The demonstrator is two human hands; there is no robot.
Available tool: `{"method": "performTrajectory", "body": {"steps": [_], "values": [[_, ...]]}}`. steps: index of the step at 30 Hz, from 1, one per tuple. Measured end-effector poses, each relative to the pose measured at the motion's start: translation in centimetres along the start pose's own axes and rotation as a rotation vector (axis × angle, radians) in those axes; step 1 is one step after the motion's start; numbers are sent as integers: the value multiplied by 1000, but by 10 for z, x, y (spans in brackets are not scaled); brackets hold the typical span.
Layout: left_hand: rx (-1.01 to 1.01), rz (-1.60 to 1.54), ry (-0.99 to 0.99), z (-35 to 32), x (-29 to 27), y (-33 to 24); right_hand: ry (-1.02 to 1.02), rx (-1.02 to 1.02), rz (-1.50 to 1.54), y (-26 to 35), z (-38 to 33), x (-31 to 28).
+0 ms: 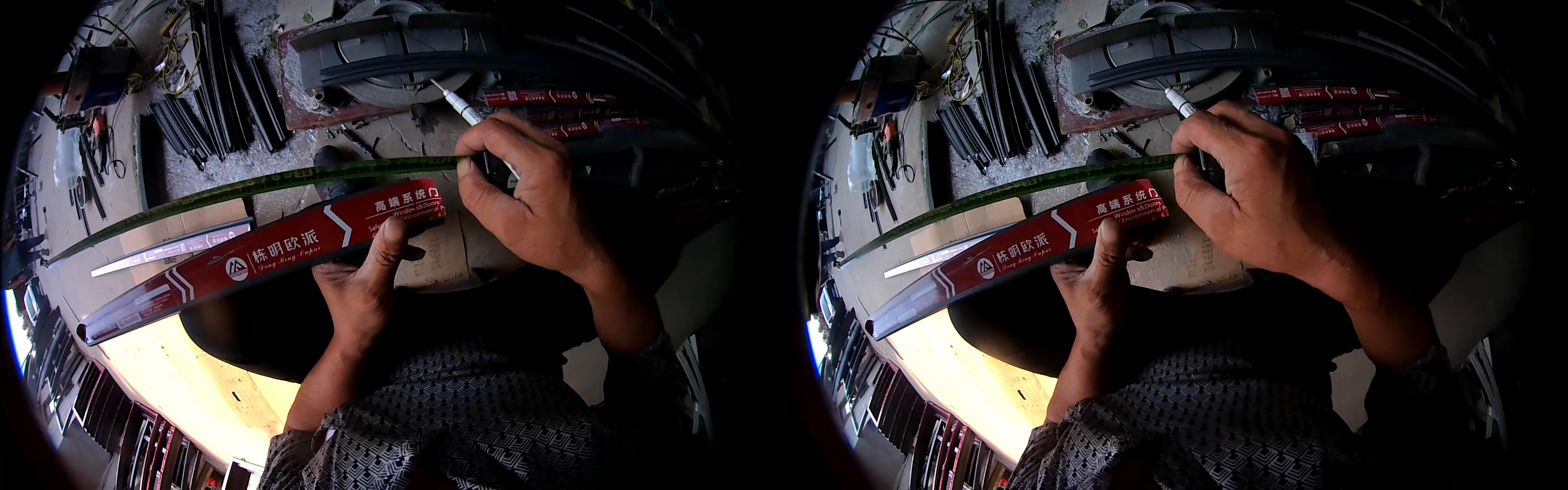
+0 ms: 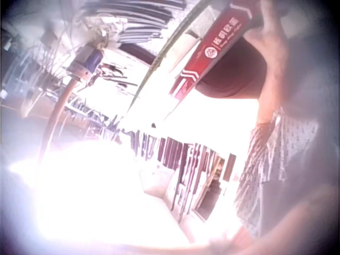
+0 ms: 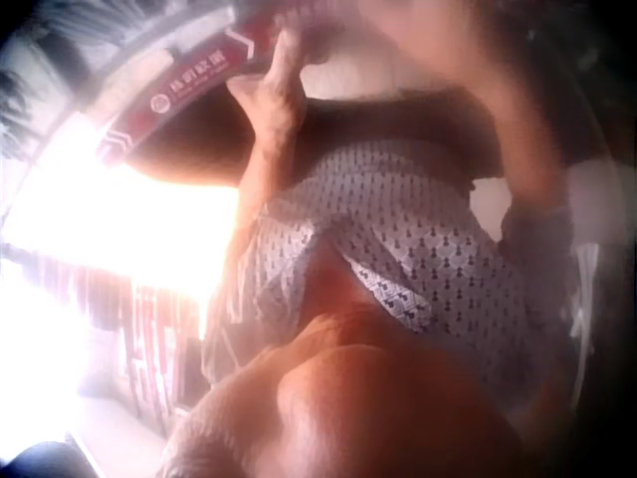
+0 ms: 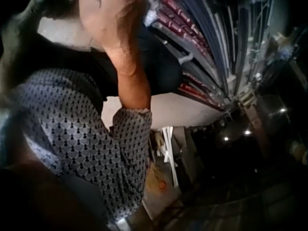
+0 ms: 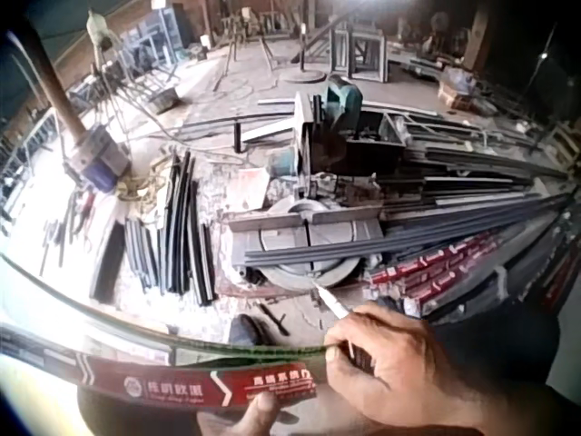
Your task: The person measures a long profile with a tape measure and marks it with a marker. They then place the profile on a miter saw, align it with the blade, and prepare to cut it.
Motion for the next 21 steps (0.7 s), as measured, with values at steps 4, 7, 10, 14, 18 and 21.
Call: {"method": "performTrajectory", "body": {"steps": [4, 7, 10, 14, 18, 21], "values": [[12, 103, -26, 3, 5, -2, -19, 37, -56, -23, 18, 13], [13, 100, -43, 4, 5, 0, 50, 137, -65, -56, 28, 39], [13, 112, -81, 7, 6, 1, 39, 175, -94, -87, 29, 73], [-6, 133, -76, 11, 4, 8, -73, 76, -102, -156, 10, 138], [-67, 62, -119, 18, 3, 10, -37, 50, -83, -201, -18, 184], [-116, -10, -127, 20, -2, 12, 5, 93, -106, -219, -33, 198]]}}
Point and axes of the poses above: each hand's wrist, its own z-axis towards the middle knuckle, its own x-axis out of the palm, y = z × x, the point moved 2 cm from there along z, towards the middle knuckle, and after that the axes turned 5 degrees about -z, right-handed, at the moved point
